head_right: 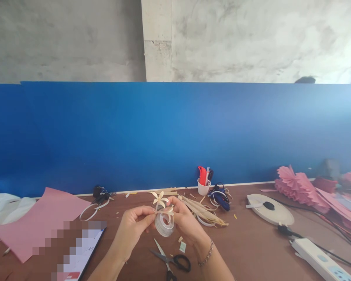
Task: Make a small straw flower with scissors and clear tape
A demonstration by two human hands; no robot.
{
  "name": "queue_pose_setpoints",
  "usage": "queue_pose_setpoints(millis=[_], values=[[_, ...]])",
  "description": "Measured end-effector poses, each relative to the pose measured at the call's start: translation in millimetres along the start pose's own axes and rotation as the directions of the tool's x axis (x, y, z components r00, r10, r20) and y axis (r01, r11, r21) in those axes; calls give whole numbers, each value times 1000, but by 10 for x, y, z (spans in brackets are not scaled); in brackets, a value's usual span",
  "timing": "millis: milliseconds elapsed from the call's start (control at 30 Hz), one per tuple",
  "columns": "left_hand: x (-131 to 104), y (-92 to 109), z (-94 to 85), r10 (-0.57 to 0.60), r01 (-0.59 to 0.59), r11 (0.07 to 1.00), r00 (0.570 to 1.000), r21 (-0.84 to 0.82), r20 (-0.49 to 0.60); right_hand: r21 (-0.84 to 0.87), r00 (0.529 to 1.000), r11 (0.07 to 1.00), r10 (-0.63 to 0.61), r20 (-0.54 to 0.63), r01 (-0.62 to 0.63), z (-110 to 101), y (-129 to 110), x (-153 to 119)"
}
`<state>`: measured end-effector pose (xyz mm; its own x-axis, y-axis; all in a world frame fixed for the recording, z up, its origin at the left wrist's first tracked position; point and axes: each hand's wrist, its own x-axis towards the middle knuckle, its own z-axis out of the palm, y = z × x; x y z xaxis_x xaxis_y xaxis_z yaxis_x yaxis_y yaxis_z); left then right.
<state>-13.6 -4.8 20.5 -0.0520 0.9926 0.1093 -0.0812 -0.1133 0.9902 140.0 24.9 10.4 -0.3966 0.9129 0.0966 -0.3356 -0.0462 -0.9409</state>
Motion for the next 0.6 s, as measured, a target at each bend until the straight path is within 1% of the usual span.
queue_pose_setpoints(millis=[67, 133, 300, 433, 533, 600], values=[[6, -16, -10, 24, -24, 999, 1000, 37, -9, 1, 1000, 1000, -2, 9, 2, 3, 8, -4], [15, -39, -19, 18, -17, 1000, 1000, 26, -11, 15, 1000, 1000, 5, 26, -5, 2, 20, -1], [10, -46, -15, -6, 3, 996, 999, -88, -34, 80, 999, 997, 10, 33, -12, 3, 28, 19], [-19, -4, -15, -10, 0, 986, 998, -164, -57, 116, 999, 993, 37, -2, -37, 14, 27, 20], [0, -29, -42, -47, 35, 976, 998, -215, -50, 43, 996, 997, 64, -57, -62, 30, 40, 26], [38, -74, -74, -94, 75, 965, 994, -253, -62, -100, 989, 995, -1, -149, -14, 46, 54, 40]])
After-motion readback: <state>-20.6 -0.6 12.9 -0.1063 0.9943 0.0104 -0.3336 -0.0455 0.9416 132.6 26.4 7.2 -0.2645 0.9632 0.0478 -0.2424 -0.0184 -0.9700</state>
